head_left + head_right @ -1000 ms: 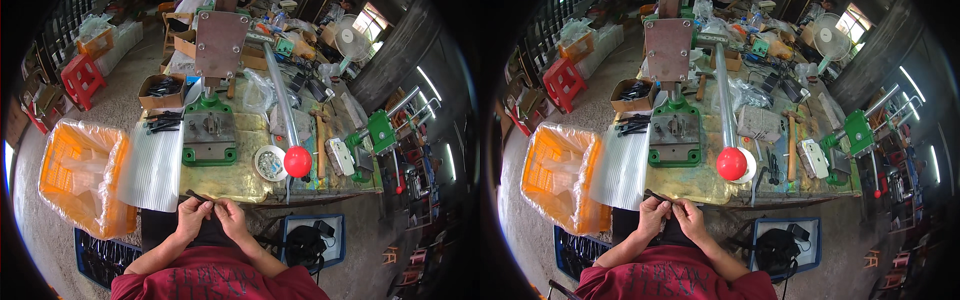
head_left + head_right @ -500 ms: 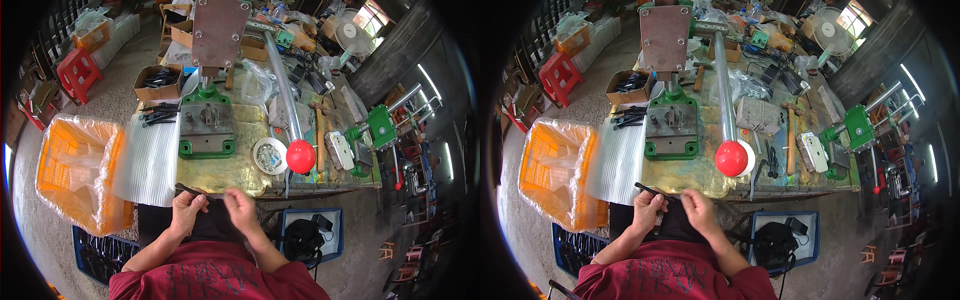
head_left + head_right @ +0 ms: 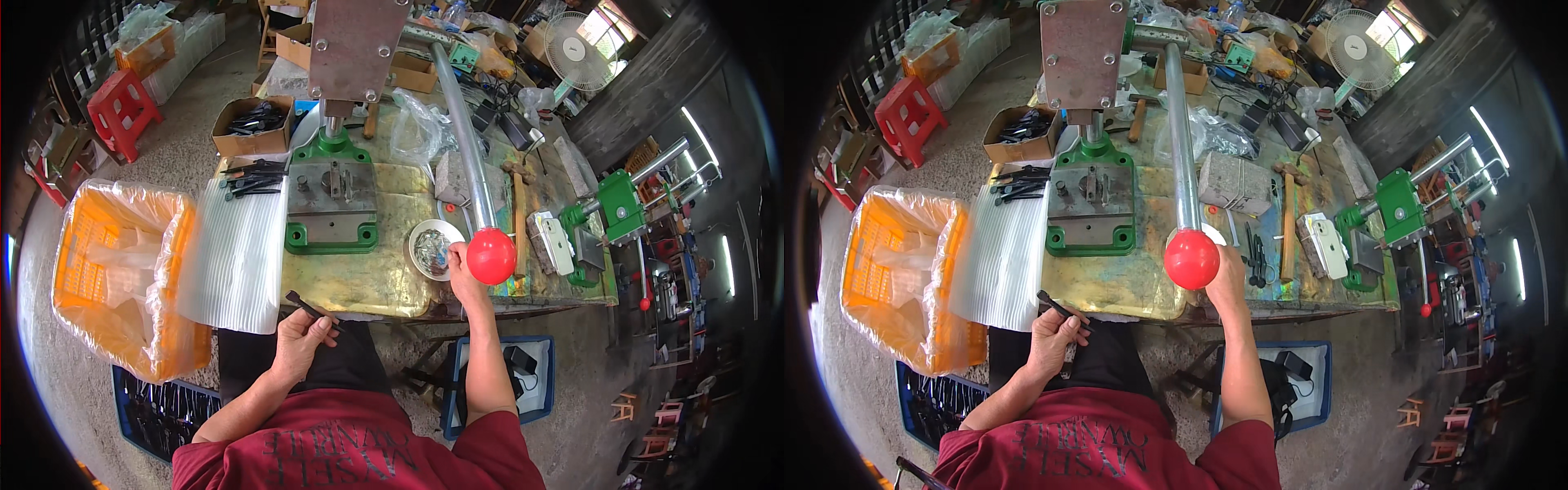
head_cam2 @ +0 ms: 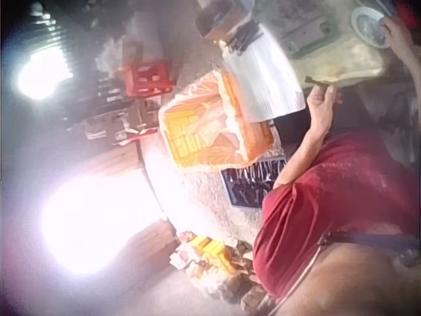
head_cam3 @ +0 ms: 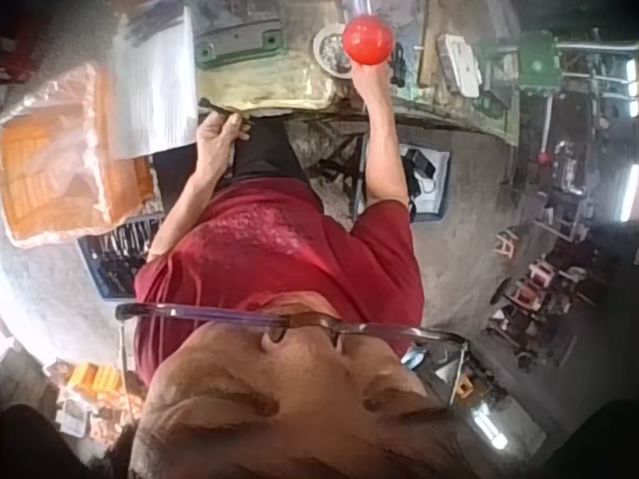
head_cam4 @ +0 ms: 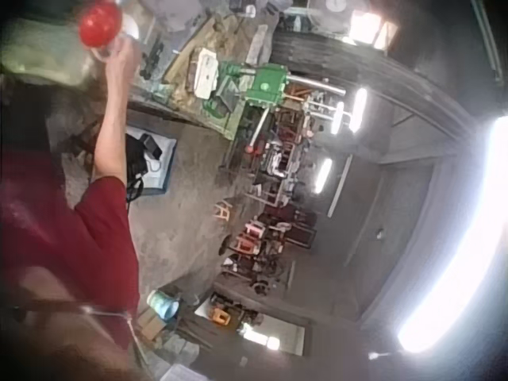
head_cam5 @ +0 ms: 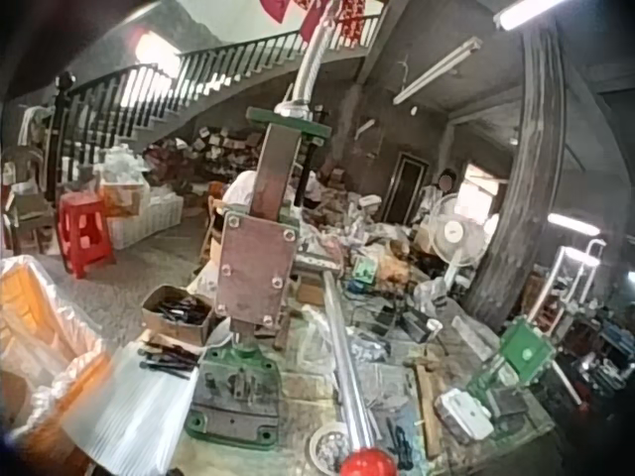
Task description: The person assembles small metal components and screws by hand, then secures them using a manual press machine.
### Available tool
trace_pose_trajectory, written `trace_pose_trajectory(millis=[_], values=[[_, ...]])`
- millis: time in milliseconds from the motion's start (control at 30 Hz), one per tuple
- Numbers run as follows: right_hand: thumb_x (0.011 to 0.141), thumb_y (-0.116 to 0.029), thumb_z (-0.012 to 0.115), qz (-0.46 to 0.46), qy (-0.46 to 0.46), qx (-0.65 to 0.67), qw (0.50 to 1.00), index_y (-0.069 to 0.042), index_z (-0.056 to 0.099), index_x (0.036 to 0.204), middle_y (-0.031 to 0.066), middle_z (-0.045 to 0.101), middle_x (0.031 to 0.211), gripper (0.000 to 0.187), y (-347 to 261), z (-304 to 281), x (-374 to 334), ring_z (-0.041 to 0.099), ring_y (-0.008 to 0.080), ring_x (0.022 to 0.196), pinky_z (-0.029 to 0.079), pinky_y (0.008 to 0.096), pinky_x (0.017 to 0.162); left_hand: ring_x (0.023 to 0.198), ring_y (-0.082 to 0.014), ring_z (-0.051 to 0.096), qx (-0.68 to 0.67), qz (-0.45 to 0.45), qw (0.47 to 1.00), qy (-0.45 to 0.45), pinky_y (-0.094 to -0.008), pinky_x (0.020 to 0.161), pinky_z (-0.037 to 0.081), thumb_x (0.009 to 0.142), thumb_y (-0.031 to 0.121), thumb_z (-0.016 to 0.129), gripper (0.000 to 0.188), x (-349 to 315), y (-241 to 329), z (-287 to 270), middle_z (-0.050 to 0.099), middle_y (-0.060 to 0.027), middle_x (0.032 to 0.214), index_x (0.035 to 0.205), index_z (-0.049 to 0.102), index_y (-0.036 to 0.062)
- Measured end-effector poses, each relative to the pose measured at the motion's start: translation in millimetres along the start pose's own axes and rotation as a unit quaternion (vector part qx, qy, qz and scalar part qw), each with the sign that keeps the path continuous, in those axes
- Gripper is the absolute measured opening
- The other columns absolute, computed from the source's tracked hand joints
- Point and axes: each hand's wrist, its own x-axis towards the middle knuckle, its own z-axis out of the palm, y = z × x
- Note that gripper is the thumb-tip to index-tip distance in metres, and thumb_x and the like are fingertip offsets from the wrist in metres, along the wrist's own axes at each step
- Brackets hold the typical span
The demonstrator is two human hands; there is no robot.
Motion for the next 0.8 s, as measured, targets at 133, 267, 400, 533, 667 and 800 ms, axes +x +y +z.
trace_pose_trajectory(millis=[133, 267, 400, 533, 667, 800], values=[[0.076, -0.006, 0.052, 0.015, -0.056, -0.037, 0.998, -0.002, 0.051, 0.083, 0.0139, 0.051, 0.077, 0.008, -6.6, 0.5, 7.4, 0.051, 0.0279, 0.071, 0.041, 0.0348, 0.063, 0.065, -0.0114, 0.054, -0.001, -0.003, 1.0, 0.001, -0.0228, 0.055, 0.047, 0.082, 0.011, 0.052, 0.013, -0.4, 1.1, 0.6, 0.057, -0.0054, 0.079, 0.086, 0.055, -0.0008], [0.077, -0.009, 0.051, 0.037, -0.095, -0.072, 0.992, -0.002, 0.05, 0.082, 0.0147, 0.051, 0.079, 0.009, -2.4, 9.6, 7.8, 0.049, 0.0305, 0.076, 0.039, 0.0382, 0.067, 0.065, -0.0112, 0.053, 0.005, -0.006, 1.0, 0.001, -0.0227, 0.055, 0.047, 0.082, 0.011, 0.052, 0.013, -0.7, -0.5, -0.6, 0.057, -0.0054, 0.079, 0.085, 0.056, -0.0008], [0.077, -0.01, 0.051, 0.044, -0.113, -0.1, 0.988, 0.0, 0.048, 0.081, 0.0165, 0.051, 0.079, 0.011, 1.1, 18.4, 8.1, 0.049, 0.0323, 0.076, 0.039, 0.0411, 0.067, 0.065, -0.0111, 0.053, -0.001, -0.01, 1.0, 0.002, -0.0225, 0.054, 0.047, 0.082, 0.011, 0.052, 0.013, 0.0, -0.9, 0.5, 0.057, -0.0052, 0.078, 0.086, 0.056, -0.0007], [0.077, -0.01, 0.049, 0.034, -0.139, -0.115, 0.983, 0.001, 0.047, 0.079, 0.0184, 0.051, 0.078, 0.011, -7.8, 17.1, 11.4, 0.049, 0.0336, 0.076, 0.038, 0.042, 0.067, 0.065, -0.0109, 0.053, 0.009, -0.008, 1.0, -0.001, -0.0224, 0.054, 0.047, 0.082, 0.011, 0.052, 0.013, -0.3, -1.4, 1.3, 0.057, -0.005, 0.078, 0.086, 0.056, -0.0004], [0.078, -0.009, 0.047, 0.016, -0.158, -0.106, 0.982, 0.002, 0.045, 0.08, 0.0205, 0.051, 0.077, 0.011, -9.3, 13.8, 13.4, 0.049, 0.0348, 0.076, 0.038, 0.0426, 0.067, 0.065, -0.0108, 0.053, 0.012, -0.008, 1.0, -0.002, -0.0221, 0.054, 0.047, 0.082, 0.011, 0.052, 0.013, -0.8, -1.4, 2.0, 0.056, -0.0048, 0.079, 0.086, 0.056, -0.0003], [0.079, -0.008, 0.045, 0.001, -0.123, -0.018, 0.992, 0.003, 0.042, 0.08, 0.0208, 0.05, 0.075, 0.011, -8.9, 7.4, 14.2, 0.05, 0.0346, 0.076, 0.038, 0.0418, 0.065, 0.064, -0.0105, 0.053, 0.009, -0.011, 1.0, 0.002, -0.0222, 0.054, 0.047, 0.082, 0.01, 0.051, 0.012, -1.2, -0.4, 1.9, 0.056, -0.0054, 0.078, 0.085, 0.055, -0.0005]])
